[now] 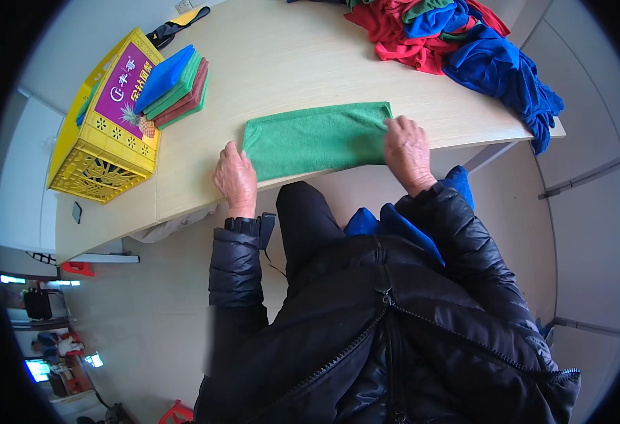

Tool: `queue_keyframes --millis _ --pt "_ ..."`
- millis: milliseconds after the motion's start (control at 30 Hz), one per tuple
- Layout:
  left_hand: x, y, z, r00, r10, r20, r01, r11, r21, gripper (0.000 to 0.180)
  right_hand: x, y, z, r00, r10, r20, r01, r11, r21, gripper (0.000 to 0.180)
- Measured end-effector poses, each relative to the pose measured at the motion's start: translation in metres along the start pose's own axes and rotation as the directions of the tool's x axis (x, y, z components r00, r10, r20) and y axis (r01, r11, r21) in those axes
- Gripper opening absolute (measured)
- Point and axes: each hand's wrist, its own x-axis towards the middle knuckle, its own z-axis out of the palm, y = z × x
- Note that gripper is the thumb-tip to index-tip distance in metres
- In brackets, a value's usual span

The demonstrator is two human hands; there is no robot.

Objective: Fold various colored cloths into squares on a table.

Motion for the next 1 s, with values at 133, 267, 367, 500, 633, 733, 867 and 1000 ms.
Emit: queue_keyframes --millis 133,267,367,500,633,733,867,1000 --pt "0.002 0.027 -0.002 0.965 0.262 -0.005 -0.261 0.957 -0.128 0.036 0.004 -0.049 0.019 0.970 -0.233 0.070 0.206 0.938 0.278 0.048" --pt "0.013 0.042 0.021 0.852 0.507 0.129 -0.451 0.836 -0.312 0.044 0.006 -0.079 0.041 0.943 -0.261 0.207 0.195 0.937 0.291 0.058" --pt "0.019 0.039 0.039 0.818 0.517 0.252 -0.471 0.854 -0.222 0.052 0.014 -0.062 0.054 0.956 -0.121 0.267 0.080 0.984 0.160 0.063" --pt "0.021 0.017 0.046 0.871 0.370 0.323 -0.343 0.929 -0.139 0.058 0.021 -0.009 0.057 0.975 -0.098 0.201 0.098 0.995 0.011 0.063" --pt "0.020 0.003 0.048 0.902 0.270 0.336 -0.267 0.962 -0.056 0.058 0.026 0.019 0.049 0.971 -0.008 0.240 0.012 1.000 -0.014 0.064" --pt "0.020 -0.005 0.048 0.927 0.211 0.309 -0.217 0.976 -0.014 0.058 0.039 0.036 0.034 0.956 0.094 0.279 -0.081 0.995 -0.059 0.064" --pt "0.006 -0.019 0.040 0.964 0.103 0.246 -0.096 0.995 -0.037 0.058 0.024 0.022 0.023 0.973 0.036 0.229 -0.029 0.999 -0.034 0.065" --pt "-0.016 0.029 0.010 0.882 0.465 0.073 -0.457 0.883 -0.109 0.057 -0.019 -0.007 0.013 0.945 -0.222 0.241 0.202 0.974 0.102 0.066"
